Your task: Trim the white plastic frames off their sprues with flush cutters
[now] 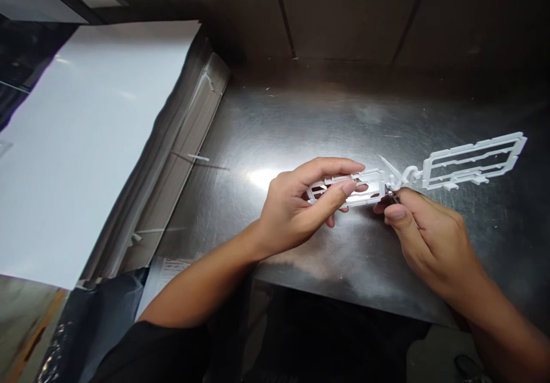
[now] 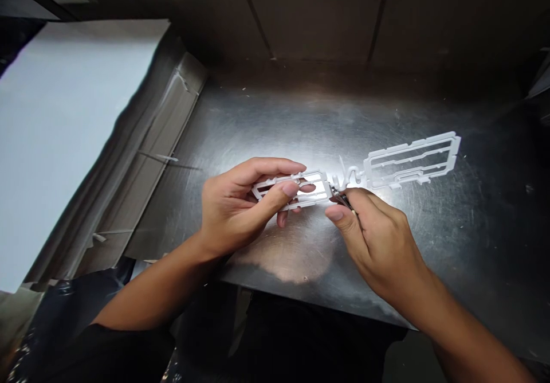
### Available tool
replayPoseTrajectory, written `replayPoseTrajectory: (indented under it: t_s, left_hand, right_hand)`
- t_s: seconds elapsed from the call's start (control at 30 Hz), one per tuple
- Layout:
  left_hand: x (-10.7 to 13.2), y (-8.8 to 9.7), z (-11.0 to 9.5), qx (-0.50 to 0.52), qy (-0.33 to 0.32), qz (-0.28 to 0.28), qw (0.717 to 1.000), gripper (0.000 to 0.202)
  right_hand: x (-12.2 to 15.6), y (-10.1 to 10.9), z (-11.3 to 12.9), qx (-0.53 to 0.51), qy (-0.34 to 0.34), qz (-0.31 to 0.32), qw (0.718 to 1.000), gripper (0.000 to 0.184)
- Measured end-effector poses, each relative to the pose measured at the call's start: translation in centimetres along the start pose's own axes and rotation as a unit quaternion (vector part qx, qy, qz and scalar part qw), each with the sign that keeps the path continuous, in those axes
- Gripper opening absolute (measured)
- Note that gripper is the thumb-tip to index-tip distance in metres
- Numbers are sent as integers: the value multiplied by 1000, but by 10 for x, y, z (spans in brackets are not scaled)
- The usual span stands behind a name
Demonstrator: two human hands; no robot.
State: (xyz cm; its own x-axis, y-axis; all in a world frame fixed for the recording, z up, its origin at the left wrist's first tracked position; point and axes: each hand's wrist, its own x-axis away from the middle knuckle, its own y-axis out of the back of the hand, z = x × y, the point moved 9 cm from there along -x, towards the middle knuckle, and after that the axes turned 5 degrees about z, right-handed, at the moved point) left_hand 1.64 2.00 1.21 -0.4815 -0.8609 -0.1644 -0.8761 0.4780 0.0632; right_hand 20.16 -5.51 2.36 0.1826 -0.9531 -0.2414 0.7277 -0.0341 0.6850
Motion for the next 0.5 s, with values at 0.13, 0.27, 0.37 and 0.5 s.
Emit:
replayPoseTrajectory:
  t_s: [0.13, 0.27, 0.37, 0.5]
  left_hand:
    - [0, -3, 3, 16, 11, 9, 1000, 24]
    - [-3, -3, 3, 5, 11, 24, 1000, 24]
    - [-8, 2, 0, -58, -2, 31, 998, 22]
    - [-14, 4, -3, -142, -11, 63, 988, 33]
  right_hand:
    - [-1, 1, 4, 19, 18, -8, 1000, 51]
    - [-1, 2, 5, 41, 34, -19, 998, 54]
    - [1, -4, 3, 71, 38, -10, 997, 55]
    - [6, -27, 8, 132, 65, 17, 989, 57]
